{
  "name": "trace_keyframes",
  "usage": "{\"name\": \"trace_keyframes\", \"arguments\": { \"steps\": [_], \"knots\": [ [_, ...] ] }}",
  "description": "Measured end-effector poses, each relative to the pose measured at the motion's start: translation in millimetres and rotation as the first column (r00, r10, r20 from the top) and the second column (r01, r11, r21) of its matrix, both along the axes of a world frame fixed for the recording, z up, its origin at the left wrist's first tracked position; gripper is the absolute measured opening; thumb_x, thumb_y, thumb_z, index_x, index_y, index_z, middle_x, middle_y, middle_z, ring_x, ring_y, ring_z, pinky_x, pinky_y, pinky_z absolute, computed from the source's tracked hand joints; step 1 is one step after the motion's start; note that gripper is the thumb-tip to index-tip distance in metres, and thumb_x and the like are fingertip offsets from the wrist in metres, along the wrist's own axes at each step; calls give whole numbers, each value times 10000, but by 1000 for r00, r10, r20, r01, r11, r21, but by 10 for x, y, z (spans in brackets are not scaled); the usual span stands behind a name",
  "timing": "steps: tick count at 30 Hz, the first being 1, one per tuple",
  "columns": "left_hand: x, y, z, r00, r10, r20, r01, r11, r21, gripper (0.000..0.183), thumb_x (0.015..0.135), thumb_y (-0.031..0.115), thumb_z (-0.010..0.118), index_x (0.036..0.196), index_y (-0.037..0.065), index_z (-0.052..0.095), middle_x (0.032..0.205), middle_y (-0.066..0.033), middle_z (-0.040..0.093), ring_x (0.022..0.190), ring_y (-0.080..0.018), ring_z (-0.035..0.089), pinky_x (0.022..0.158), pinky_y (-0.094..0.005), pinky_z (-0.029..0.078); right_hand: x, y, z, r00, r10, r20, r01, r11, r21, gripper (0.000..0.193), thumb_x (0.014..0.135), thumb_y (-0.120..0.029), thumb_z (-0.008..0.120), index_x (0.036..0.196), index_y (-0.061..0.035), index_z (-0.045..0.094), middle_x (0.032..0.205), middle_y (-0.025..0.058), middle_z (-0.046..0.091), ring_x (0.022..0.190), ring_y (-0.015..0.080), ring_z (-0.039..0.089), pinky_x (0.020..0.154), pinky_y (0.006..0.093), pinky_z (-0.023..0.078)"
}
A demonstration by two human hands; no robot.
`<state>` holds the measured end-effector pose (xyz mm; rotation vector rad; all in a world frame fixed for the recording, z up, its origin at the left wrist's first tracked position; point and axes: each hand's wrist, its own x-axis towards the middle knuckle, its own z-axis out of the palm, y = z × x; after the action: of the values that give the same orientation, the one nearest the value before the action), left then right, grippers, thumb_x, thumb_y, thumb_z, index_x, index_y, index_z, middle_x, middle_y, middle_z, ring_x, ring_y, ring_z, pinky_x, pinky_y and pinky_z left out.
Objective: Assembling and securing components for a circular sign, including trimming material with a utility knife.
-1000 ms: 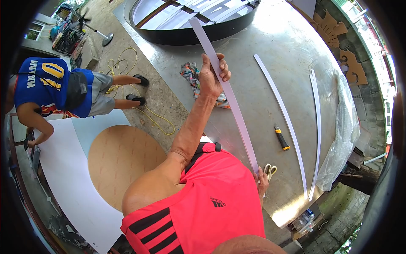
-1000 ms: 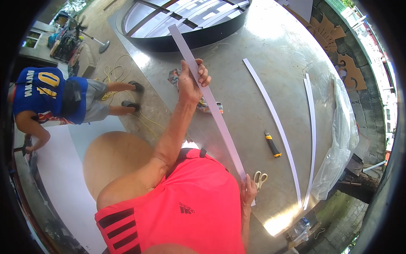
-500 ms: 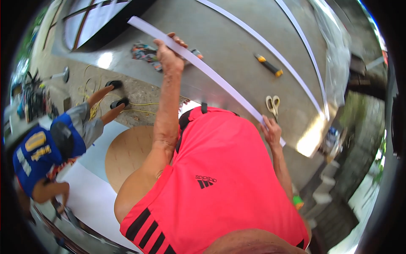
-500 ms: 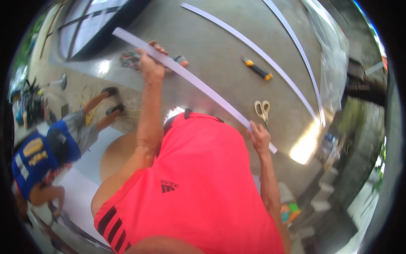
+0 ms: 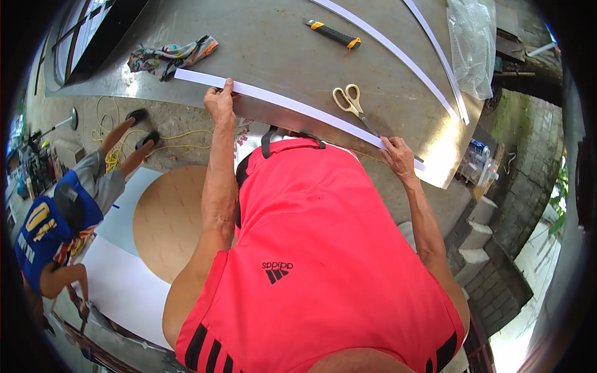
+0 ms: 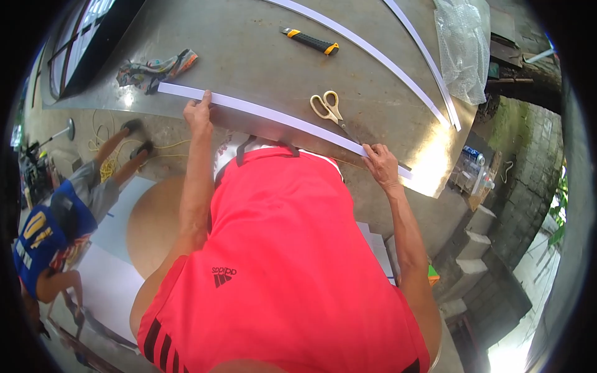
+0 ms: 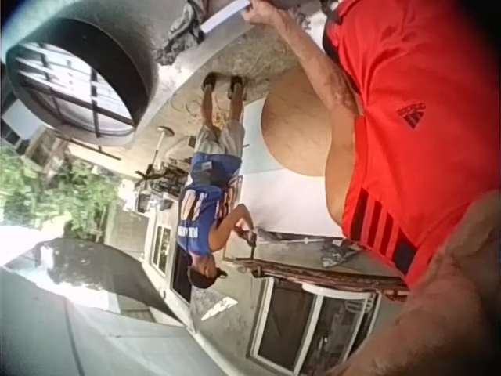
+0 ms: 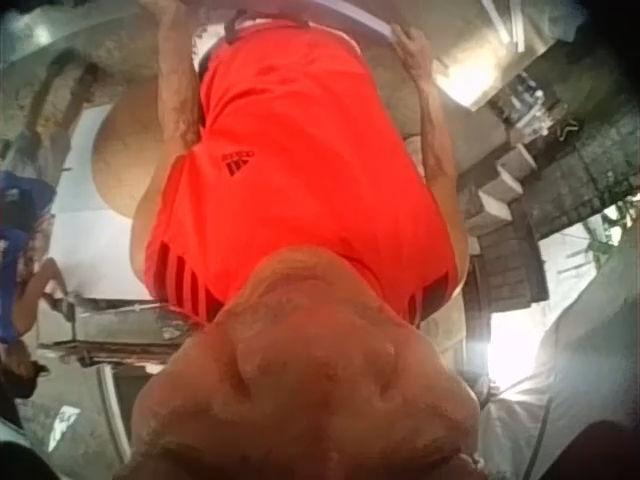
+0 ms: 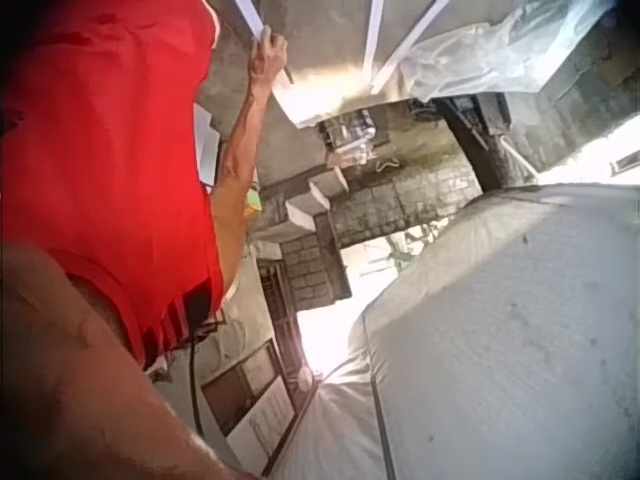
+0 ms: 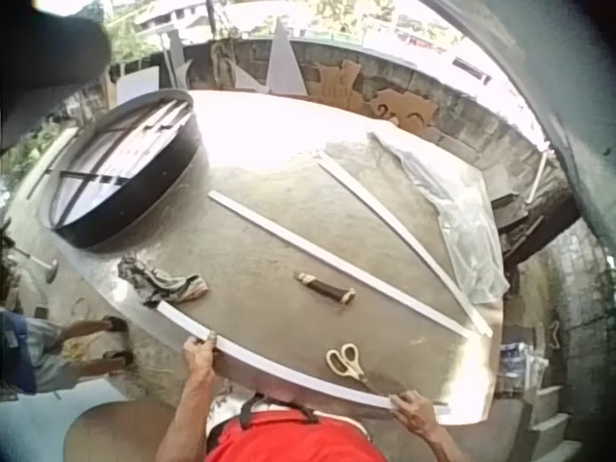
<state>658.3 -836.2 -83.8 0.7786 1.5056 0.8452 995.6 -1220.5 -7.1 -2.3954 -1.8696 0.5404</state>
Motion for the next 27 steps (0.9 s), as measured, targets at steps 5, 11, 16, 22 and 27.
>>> {"name": "trace_keyframes", "arguments": {
  "steps": [5, 11, 16, 22, 27],
  "knots": [
    [317, -250, 56, 989, 95, -114, -97, 995, -13, 185, 857, 65, 774, 936, -69, 673, 830, -116, 697, 630, -182, 660, 515, -319, 585, 530, -97, -90, 990, 107, 88, -115, 989, 94, 390, 846, -213, 731, 1218, -141, 639, 992, 67, 610, 920, 257, 604, 750, 385, 514],
    [459, -470, -74, 968, 173, -181, -167, 985, 47, 235, 798, 89, 828, 897, -72, 688, 806, -128, 708, 606, -182, 669, 489, -317, 584, 782, -273, -76, 980, 189, 68, -195, 974, 114, 421, 836, -186, 741, 1237, -116, 633, 988, 83, 617, 906, 270, 618, 733, 391, 520],
    [403, -508, -21, 952, 122, -282, -103, 991, 84, 294, 768, 170, 854, 849, -68, 703, 780, -166, 720, 580, -228, 687, 521, -350, 586, 637, -416, -39, 981, 192, 29, -194, 980, 41, 448, 842, -178, 738, 1265, -93, 621, 968, 76, 608, 892, 255, 622, 705, 379, 526],
    [480, -534, 125, 577, 6, -817, 107, 991, 83, 737, 644, 386, 917, 1090, -99, 587, 1020, -251, 685, 948, -419, 677, 872, -448, 537, 608, -375, -55, 976, 211, 48, -211, 978, 1, 453, 852, -200, 730, 1271, -71, 616, 970, 71, 607, 863, 259, 602, 690, 387, 516],
    [441, -610, 17, 612, 144, -778, 135, 950, 282, 786, 635, 360, 912, 1147, -112, 548, 1100, -272, 632, 1030, -405, 628, 907, -441, 511, 561, -164, 72, 956, 278, 93, -281, 959, 20, 470, 857, -231, 736, 1285, -82, 607, 1019, 90, 624, 897, 287, 610, 715, 401, 524]
  ]
}}
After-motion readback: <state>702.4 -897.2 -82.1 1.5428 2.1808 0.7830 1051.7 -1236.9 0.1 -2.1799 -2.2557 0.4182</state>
